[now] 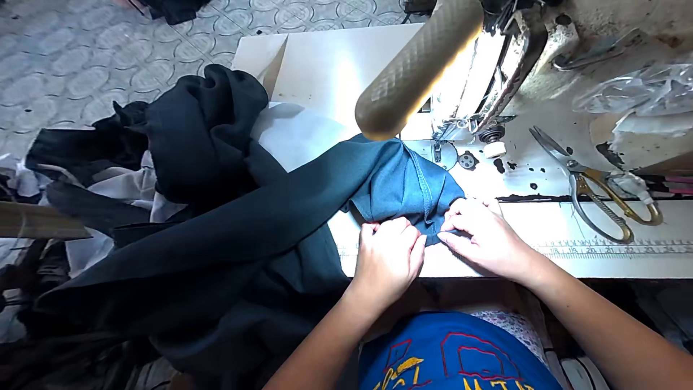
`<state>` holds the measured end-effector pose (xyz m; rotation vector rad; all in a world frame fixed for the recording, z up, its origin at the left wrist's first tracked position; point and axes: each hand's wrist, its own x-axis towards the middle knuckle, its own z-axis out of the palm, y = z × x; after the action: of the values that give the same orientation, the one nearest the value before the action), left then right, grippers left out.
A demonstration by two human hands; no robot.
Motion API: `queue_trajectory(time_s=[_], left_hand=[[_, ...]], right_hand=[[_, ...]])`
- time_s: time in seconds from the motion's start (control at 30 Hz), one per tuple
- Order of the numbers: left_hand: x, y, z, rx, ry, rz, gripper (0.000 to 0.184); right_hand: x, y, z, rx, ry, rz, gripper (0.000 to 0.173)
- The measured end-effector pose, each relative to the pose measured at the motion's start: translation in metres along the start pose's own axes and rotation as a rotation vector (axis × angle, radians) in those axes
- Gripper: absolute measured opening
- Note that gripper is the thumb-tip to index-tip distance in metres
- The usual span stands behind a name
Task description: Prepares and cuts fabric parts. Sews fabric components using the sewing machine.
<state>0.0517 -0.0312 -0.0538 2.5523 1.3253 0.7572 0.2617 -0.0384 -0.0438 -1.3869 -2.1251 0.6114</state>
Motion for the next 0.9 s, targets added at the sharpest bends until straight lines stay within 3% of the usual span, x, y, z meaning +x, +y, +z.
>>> queue_trajectory(time_s=[0.4,0.47,0.57,0.67,0.77,0.83,0.9], left_hand=[[-0.001,0.000,0.000,-0.092,-0.041,0.008,0.019],[-0.006,-0.002,0.003,-0.037,0.008,0.080,0.027],[-0.009,0.016,-0.003,0.222,0.011,0.161,0.027],[-0.010,0.053,-0.016,0.522,-0.195,0.257,0.029],[0.017,0.078,-0.042,0.651,-0.574,0.421,0.023],[0.052,0.066,-0.050,0.401,-0.651,0.504,0.021],[0.084,0.024,-0.040,0.102,-0.611,0.606,0.013]], right_hand=[[0.004,-0.007,0.002,-0.096,-0.019,0.033,0.021],[0.000,-0.010,0.006,-0.184,0.059,-0.019,0.016],[-0.017,-0.004,0.019,-0.518,0.345,-0.294,0.017],[-0.029,0.001,0.021,-0.561,0.373,-0.338,0.023],[-0.032,0.001,0.018,-0.430,0.321,-0.235,0.026],[-0.030,0.001,0.016,-0.328,0.313,-0.173,0.023],[-0.028,0.002,0.014,-0.237,0.289,-0.123,0.024]])
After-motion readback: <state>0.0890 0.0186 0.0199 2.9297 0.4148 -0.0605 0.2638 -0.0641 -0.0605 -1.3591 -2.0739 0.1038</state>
